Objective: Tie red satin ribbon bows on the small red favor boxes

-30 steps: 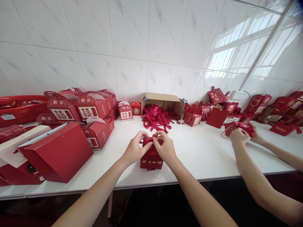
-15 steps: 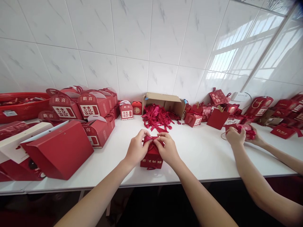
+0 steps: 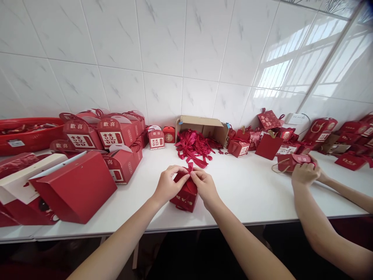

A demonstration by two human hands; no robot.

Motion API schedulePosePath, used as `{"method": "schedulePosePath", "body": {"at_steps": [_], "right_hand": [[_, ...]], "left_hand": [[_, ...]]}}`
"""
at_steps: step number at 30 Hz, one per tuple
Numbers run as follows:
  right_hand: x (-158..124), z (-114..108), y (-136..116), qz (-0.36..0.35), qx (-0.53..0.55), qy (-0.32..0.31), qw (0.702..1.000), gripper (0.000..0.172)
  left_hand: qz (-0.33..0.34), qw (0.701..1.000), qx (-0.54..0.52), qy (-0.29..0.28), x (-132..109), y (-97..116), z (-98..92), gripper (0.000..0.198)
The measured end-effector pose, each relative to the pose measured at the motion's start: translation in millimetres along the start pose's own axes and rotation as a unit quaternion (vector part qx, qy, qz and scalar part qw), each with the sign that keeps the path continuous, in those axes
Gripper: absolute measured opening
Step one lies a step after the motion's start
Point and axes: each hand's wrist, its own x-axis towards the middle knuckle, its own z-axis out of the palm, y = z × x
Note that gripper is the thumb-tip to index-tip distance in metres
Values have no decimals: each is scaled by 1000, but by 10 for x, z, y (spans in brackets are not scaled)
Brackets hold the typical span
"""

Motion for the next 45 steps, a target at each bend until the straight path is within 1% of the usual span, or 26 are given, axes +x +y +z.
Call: {"method": "schedulePosePath", "body": {"at_steps": [4, 6, 8, 9, 10, 11, 13, 14, 15, 16, 18, 19, 21, 24, 26, 29, 31, 33, 35, 37, 38, 40, 45], "right_hand": [[-20, -106, -83, -7, -16, -40, 999, 31], [-31, -172, -103, -19, -33, -53, 998, 25], [-45, -234, -103, -55, -74, -47, 995, 20], [-56, -261, -102, -88, -115, -40, 989, 22], [-70, -285, -107, -128, -169, -35, 977, 26], [-90, -306, -122, -169, -230, -31, 958, 28], [-139, -344, -196, -230, -349, -31, 908, 26], [-164, -361, -256, -236, -386, -35, 891, 23], [-183, -380, -325, -228, -408, -44, 883, 19], [-192, -399, -399, -211, -418, -54, 882, 18], [-161, -439, -524, -179, -415, -68, 890, 23], [-117, -456, -562, -177, -406, -73, 894, 23], [15, -475, -567, -217, -382, -100, 893, 20], [239, -451, -436, -294, -335, -197, 873, 30], [339, -414, -324, -309, -321, -240, 863, 27], [382, -384, -214, -315, -323, -240, 860, 21], [366, -395, -182, -328, -328, -234, 854, 24], [341, -420, -159, -363, -335, -234, 837, 32], [319, -444, -129, -410, -343, -238, 811, 38], [303, -457, -90, -442, -352, -240, 789, 38], [297, -458, -69, -446, -355, -241, 785, 37], [287, -455, -30, -445, -357, -239, 786, 34], [266, -427, 31, -446, -336, -218, 801, 26]], "left_hand": [[-16, 1000, 2, -19, 26, -19, -35, 17], [-19, 999, -1, -32, 42, -26, -49, 17], [-21, 999, -2, -44, 52, -27, -69, 17], [-22, 998, -2, -51, 56, -25, -83, 17], [-20, 998, 0, -59, 59, -22, -100, 18], [-17, 998, 3, -68, 63, -16, -118, 18], [-4, 996, 14, -87, 76, -1, -158, 17], [4, 995, 21, -97, 86, 7, -179, 16], [11, 994, 28, -106, 99, 15, -199, 16], [18, 993, 35, -115, 114, 22, -220, 16], [31, 989, 48, -136, 152, 31, -260, 16], [37, 987, 55, -148, 173, 34, -280, 16], [50, 981, 68, -174, 218, 40, -318, 14], [70, 972, 94, -204, 280, 59, -371, 12], [84, 966, 112, -216, 312, 75, -400, 11], [104, 958, 136, -232, 342, 86, -434, 10], [114, 953, 151, -238, 347, 82, -455, 10], [122, 948, 164, -242, 340, 78, -473, 11], [128, 945, 176, -246, 328, 77, -485, 12], [132, 941, 186, -248, 319, 82, -487, 13], [133, 940, 191, -249, 319, 84, -484, 14], [131, 939, 200, -246, 334, 83, -475, 14], [105, 944, 211, -230, 402, 47, -449, 14]]}}
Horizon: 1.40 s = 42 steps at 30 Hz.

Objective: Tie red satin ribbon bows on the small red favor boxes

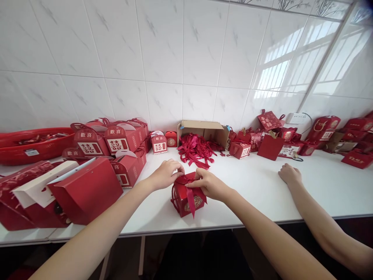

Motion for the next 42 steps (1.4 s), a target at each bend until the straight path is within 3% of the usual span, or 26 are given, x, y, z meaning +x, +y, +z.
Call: {"method": "schedulePosePath", "body": {"at_steps": [10, 13, 16, 18, 22, 28, 32, 37, 42], "right_hand": [[-41, -68, -84, 3, 109, 8, 994, 34], [-51, -59, -86, 1, 122, 16, 992, 34], [-59, -43, -87, 0, 119, 22, 993, 31], [-71, -39, -87, -2, 110, 23, 994, 32], [-112, -60, -93, -14, 67, 33, 997, 29], [-122, -140, -106, 16, 20, 88, 996, 29], [-109, -158, -78, 26, -23, 111, 993, 16], [-124, -115, -25, 12, -74, 122, 990, 14], [-157, -55, 15, 20, -89, 135, 987, 19]], "left_hand": [[-34, 982, -135, -124, -119, 45, -28, 44], [-30, 969, -193, -151, -121, 53, -36, 40], [-22, 935, -315, -164, -98, 47, -25, 32], [-47, 923, -355, -144, -80, 41, -17, 33], [-104, 935, -327, -92, -71, 59, -5, 40], [-108, 936, -324, -80, -100, 162, 87, 41], [-122, 937, -327, -30, -91, 185, 216, 40], [-140, 937, -315, 47, -70, 208, 330, 35], [-154, 927, -338, 58, -70, 236, 357, 33]]}}
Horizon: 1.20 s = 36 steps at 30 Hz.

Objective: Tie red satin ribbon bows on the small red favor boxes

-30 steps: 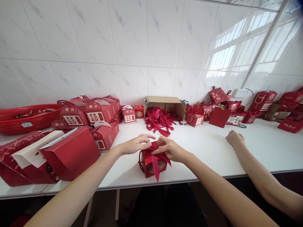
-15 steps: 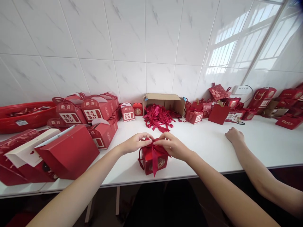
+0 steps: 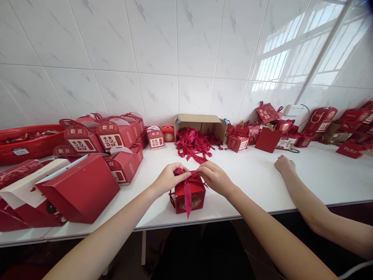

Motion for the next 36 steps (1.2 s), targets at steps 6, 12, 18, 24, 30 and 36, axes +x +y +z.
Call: {"method": "schedulePosePath", "body": {"at_steps": [6, 12, 18, 24, 30, 36], "right_hand": [[-43, 43, 20, -14, 1, 1, 1000, 23], [-62, 62, 19, -10, 6, 8, 1000, 24], [-99, 87, 9, 4, 12, 25, 1000, 22], [-186, 89, 25, 26, 12, 53, 998, 23], [-198, 93, 45, 44, 12, 72, 996, 20], [-104, 58, -3, 66, 27, 94, 993, 22]], "left_hand": [[-9, 998, -56, 2, 6, -56, 38, 32], [-15, 997, -78, -3, -8, -69, 50, 29], [-9, 995, -97, 3, -4, -84, 58, 39], [-10, 995, -97, -3, -17, -132, 57, 44], [-18, 995, -98, -12, 8, -107, 23, 45], [-25, 996, -83, -2, 26, -94, 25, 39]]}}
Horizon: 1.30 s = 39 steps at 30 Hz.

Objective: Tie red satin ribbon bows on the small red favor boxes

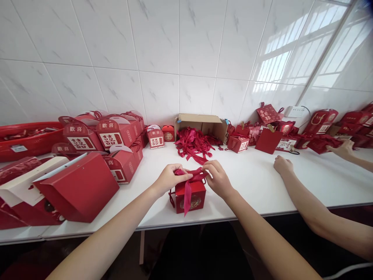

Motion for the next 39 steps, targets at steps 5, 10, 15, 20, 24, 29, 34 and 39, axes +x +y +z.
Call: {"method": "schedulePosePath", "body": {"at_steps": [5, 10, 15, 20, 24, 29, 34, 39], "right_hand": [[-42, -193, -160, 36, 36, -8, 999, 16], [-158, -225, -290, 87, 100, -27, 991, 13], [-138, -124, -345, 97, 90, 21, 991, 8], [-132, -187, -385, 39, 17, 11, 999, 9], [-146, -285, -454, -25, -72, -22, 997, 10], [-156, -319, -509, -132, -104, -57, 984, 21], [-189, -265, -527, -169, -77, -77, 980, 22], [-86, -274, -479, -114, 44, -67, 990, 16]], "left_hand": [[6, 1000, 11, 8, -19, -4, 15, 36], [7, 1000, 1, 8, -14, -5, 11, 33], [5, 1000, -2, 10, -12, -14, 10, 33], [0, 1000, 1, 31, -9, -31, 10, 35], [3, 999, 13, 36, 2, -47, 9, 34], [17, 999, 27, 24, 19, -71, -7, 34], [24, 999, 40, 28, 33, -109, -23, 34], [22, 999, 41, 26, 32, -111, -37, 36]]}}
